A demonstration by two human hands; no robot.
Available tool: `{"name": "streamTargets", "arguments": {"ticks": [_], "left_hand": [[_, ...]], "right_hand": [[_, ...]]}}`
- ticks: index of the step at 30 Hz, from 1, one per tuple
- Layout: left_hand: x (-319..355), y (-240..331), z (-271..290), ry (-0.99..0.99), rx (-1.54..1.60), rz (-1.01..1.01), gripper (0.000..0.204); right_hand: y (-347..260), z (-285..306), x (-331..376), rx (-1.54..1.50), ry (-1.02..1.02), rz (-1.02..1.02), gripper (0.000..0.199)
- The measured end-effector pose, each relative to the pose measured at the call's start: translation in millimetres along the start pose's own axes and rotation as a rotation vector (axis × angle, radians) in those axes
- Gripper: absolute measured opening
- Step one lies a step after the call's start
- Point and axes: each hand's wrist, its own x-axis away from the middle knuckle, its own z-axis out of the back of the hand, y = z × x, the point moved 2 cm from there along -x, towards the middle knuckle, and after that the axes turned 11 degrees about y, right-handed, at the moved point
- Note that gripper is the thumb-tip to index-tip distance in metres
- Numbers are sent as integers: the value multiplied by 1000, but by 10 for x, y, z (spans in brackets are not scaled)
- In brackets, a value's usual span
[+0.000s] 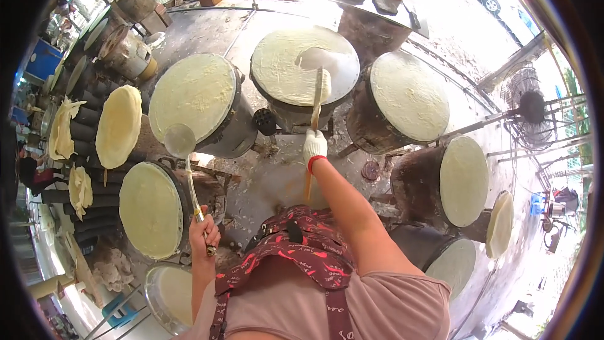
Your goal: The person makes thin wrappers by scooping batter from a bowl onto heated circular plates with a ladle, spreading it with a wooden tool, and peeling the cooked wrappers off the plates to stack them.
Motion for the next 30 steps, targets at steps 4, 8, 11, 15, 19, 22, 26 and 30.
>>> {"name": "streamTargets", "arguments": {"ticks": [4, 8, 11, 15, 19, 22, 26, 30], "left_hand": [[-17, -229, -291, -31, -23, -23, 29], [-1, -519, -636, -8, -24, -30, 29], [9, -736, -1029, -11, 16, 4, 28], [22, -1009, -1480, 7, 16, 6, 27], [67, -1226, -1977, 14, 48, 1, 26], [45, -1311, -2203, 15, 35, 27, 27], [25, -1325, -2283, 44, 8, 19, 26], [-65, -1255, -2291, 17, 59, 31, 26]], "right_hand": [[79, 136, -21, 233, -286, 284, 26], [-227, 810, -170, 345, -348, 28, 40], [-498, 1153, -883, 240, -271, 58, 43], [-539, 1335, -1156, 500, -526, 205, 41], [-773, 1579, -1518, 524, -446, 309, 39], [-1150, 1316, -1838, 524, -383, 370, 35], [-714, 1554, -1529, 551, -755, 485, 36], [-526, 1982, -1282, 612, -615, 370, 35]]}}
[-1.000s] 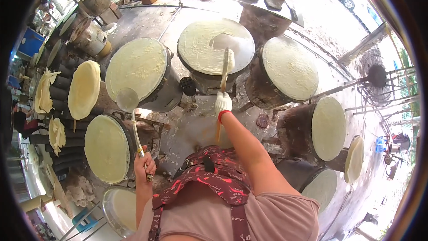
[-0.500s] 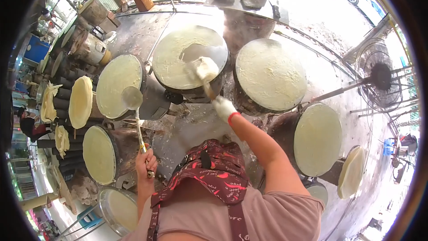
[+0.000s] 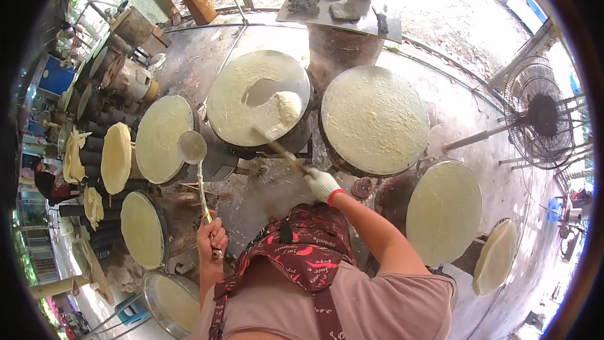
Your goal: The person makes thin wrappers by scooping batter from a bowl onto heated circular plates with a ladle, spreading it with a wooden tool, and peeling the cooked wrappers off the plates to stack them.
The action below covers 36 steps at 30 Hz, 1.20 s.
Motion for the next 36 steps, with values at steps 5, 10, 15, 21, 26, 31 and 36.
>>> {"name": "streamTargets", "arguments": {"ticks": [5, 10, 15, 21, 26, 31, 36], "left_hand": [[-99, 148, 37, -4, 6, 38, 26], [-204, 287, 197, -36, -5, 53, 26], [-321, 407, 358, -77, 11, 114, 27], [-443, 512, 472, -154, 9, 181, 24], [-491, 540, 376, -195, -59, 206, 23], [-556, 403, 318, -171, -50, 199, 22], [-570, 194, 203, -91, -73, 210, 19]], "right_hand": [[-567, 315, -1303, 200, 496, -137, 32], [-769, 182, -1927, 148, 476, -101, 39], [-187, -383, -1358, -578, 704, -78, 35], [-414, -484, -1382, -473, 554, 37, 33], [-483, -480, -1093, -481, 654, -214, 32], [-846, 71, -1269, -215, 520, 14, 34], [-546, -192, -1520, -86, 442, 40, 35]]}}
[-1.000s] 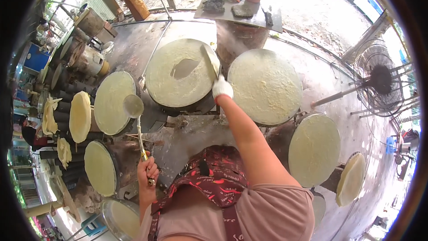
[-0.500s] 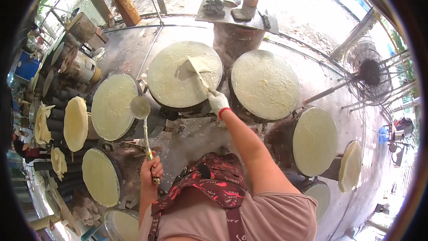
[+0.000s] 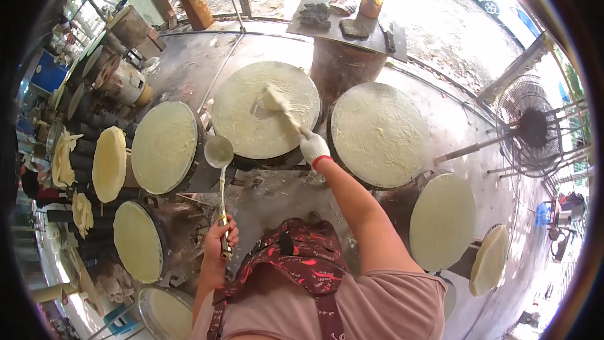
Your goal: The person makes thin wrappers by scooping batter from a bowl onto heated circular plates with a ladle, spreading it with a wooden tool, and peeling the cooked wrappers off the plates to stack them.
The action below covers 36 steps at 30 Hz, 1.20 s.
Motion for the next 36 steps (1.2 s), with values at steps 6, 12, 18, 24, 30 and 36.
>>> {"name": "streamTargets", "arguments": {"ticks": [6, 12, 18, 24, 30, 36], "left_hand": [[4, -212, -130, 49, -2, 44, 17], [-10, -308, 4, 161, 4, 97, 12], [-457, -31, -415, 244, -353, -18, 9], [-1051, -71, -793, 330, -621, -231, 10], [-1285, -247, -1022, 284, -563, -232, 11], [-166, 358, -790, -42, 46, -51, 12]], "right_hand": [[-170, 192, -703, -64, -42, -63, 33], [-244, 291, -327, -57, -413, 52, 36], [-5, 144, -645, -171, -214, -67, 39], [11, 621, 403, -414, -299, -474, 33], [-137, 30, 917, -493, -383, -406, 40], [-655, 569, 688, -677, -111, -617, 34]]}}
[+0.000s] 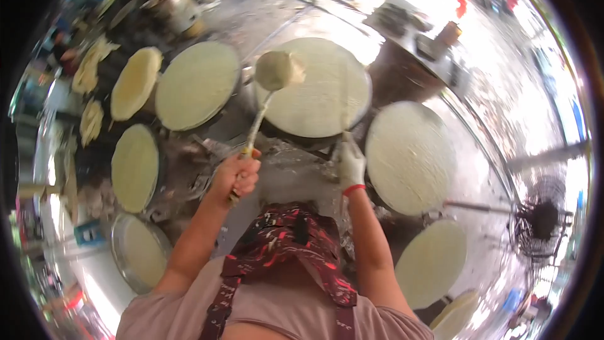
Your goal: The person makes thin wrappers by scooping batter from a bowl onto heated circular plates with a ladle, spreading it with a wooden tool, and peeling the cooked wrappers off the plates to stack them.
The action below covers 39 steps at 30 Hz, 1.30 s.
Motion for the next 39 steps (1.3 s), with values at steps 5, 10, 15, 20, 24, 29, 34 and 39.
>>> {"name": "streamTargets", "arguments": {"ticks": [5, 10, 15, 20, 24, 29, 34, 39], "left_hand": [[281, -12, -184, -5, 114, 81, 12], [743, 43, 493, 244, 191, 38, 9], [1367, 225, 1616, 507, 316, -103, 8], [2019, 512, 2880, 655, 477, -218, 13], [2543, 673, 3839, 721, 622, -315, 13], [3116, 927, 4574, 826, 731, -396, 14], [3518, 916, 4989, 887, 872, -501, 16], [3564, 876, 5260, 941, 1011, -520, 15]], "right_hand": [[655, 35, -610, 528, -324, 315, 34], [581, -144, -557, 326, -162, 138, 32], [677, -957, 158, 340, -101, 124, 37], [1841, -2357, 763, 654, -466, 216, 24], [2500, -4111, 1602, 847, -787, 309, 32], [2995, -5834, 1901, 1075, -633, 674, 49], [3382, -6077, 2224, 1294, -584, 805, 55], [3185, -6175, 2619, 1058, -734, 595, 46]]}}
